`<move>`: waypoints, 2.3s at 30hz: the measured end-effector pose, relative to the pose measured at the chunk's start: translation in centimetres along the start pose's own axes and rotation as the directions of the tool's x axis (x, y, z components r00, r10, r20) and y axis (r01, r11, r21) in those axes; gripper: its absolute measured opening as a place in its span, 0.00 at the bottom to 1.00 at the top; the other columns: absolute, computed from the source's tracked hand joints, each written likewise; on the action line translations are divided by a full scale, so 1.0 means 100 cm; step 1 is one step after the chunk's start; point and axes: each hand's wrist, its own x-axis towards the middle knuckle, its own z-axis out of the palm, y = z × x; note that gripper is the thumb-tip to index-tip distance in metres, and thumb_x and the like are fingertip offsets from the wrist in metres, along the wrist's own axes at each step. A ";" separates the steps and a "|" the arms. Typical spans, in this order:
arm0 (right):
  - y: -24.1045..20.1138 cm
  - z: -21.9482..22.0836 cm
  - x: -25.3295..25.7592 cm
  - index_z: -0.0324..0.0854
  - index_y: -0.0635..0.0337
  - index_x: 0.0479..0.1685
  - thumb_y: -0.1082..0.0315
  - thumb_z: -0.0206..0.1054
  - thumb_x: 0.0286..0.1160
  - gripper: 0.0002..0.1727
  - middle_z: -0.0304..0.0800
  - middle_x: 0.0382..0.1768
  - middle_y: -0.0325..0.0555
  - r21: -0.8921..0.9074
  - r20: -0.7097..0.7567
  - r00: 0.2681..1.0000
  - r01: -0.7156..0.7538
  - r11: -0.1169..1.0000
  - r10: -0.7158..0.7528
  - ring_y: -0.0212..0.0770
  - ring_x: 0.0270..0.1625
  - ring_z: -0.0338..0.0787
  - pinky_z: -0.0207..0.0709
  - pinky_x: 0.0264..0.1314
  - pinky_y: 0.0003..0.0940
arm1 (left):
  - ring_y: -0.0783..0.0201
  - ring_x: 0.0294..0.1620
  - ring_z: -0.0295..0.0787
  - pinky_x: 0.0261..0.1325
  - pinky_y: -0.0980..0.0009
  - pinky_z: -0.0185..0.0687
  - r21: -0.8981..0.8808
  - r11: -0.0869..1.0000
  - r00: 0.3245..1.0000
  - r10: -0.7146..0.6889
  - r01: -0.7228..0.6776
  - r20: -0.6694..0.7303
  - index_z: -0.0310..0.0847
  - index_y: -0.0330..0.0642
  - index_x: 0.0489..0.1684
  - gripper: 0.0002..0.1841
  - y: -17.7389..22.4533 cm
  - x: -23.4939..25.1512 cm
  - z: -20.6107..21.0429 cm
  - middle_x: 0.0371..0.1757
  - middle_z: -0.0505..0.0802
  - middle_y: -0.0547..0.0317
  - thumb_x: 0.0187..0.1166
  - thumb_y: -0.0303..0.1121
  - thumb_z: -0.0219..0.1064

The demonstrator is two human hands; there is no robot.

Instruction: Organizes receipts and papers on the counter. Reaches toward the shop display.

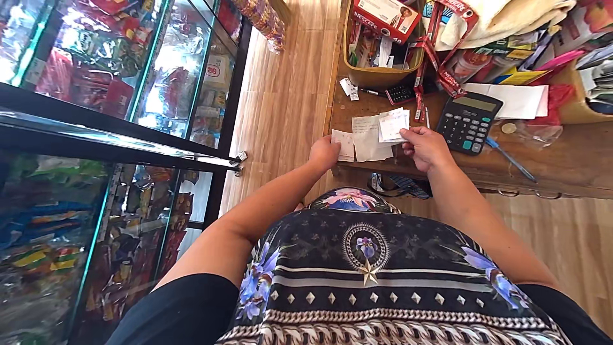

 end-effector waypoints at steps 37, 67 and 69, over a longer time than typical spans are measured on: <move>-0.020 0.000 -0.061 0.79 0.68 0.67 0.71 0.51 0.87 0.18 0.91 0.51 0.55 -0.351 0.212 0.878 0.478 0.805 -0.429 0.44 0.46 0.93 0.86 0.52 0.48 | 0.65 0.47 0.93 0.58 0.64 0.88 -0.559 0.787 0.965 0.234 -0.260 -0.119 0.74 0.30 0.72 0.16 0.043 -0.073 -0.030 0.50 0.94 0.49 0.88 0.25 0.58; -0.006 0.051 -0.094 0.78 0.67 0.61 0.65 0.62 0.85 0.15 0.83 0.29 0.44 -0.292 0.232 0.570 0.814 0.503 -0.788 0.32 0.26 0.83 0.82 0.33 0.30 | 0.74 0.39 0.90 0.49 0.70 0.86 -0.188 0.859 0.879 0.460 -0.476 -0.123 0.88 0.37 0.57 0.12 0.073 -0.115 -0.031 0.43 0.95 0.58 0.89 0.27 0.58; -0.002 0.056 -0.095 0.76 0.68 0.62 0.66 0.61 0.85 0.15 0.83 0.29 0.45 -0.299 0.210 0.562 0.816 0.494 -0.800 0.33 0.27 0.83 0.81 0.34 0.31 | 0.75 0.40 0.89 0.50 0.72 0.86 -0.205 0.857 0.881 0.456 -0.473 -0.130 0.88 0.36 0.57 0.12 0.073 -0.116 -0.029 0.43 0.95 0.58 0.89 0.26 0.59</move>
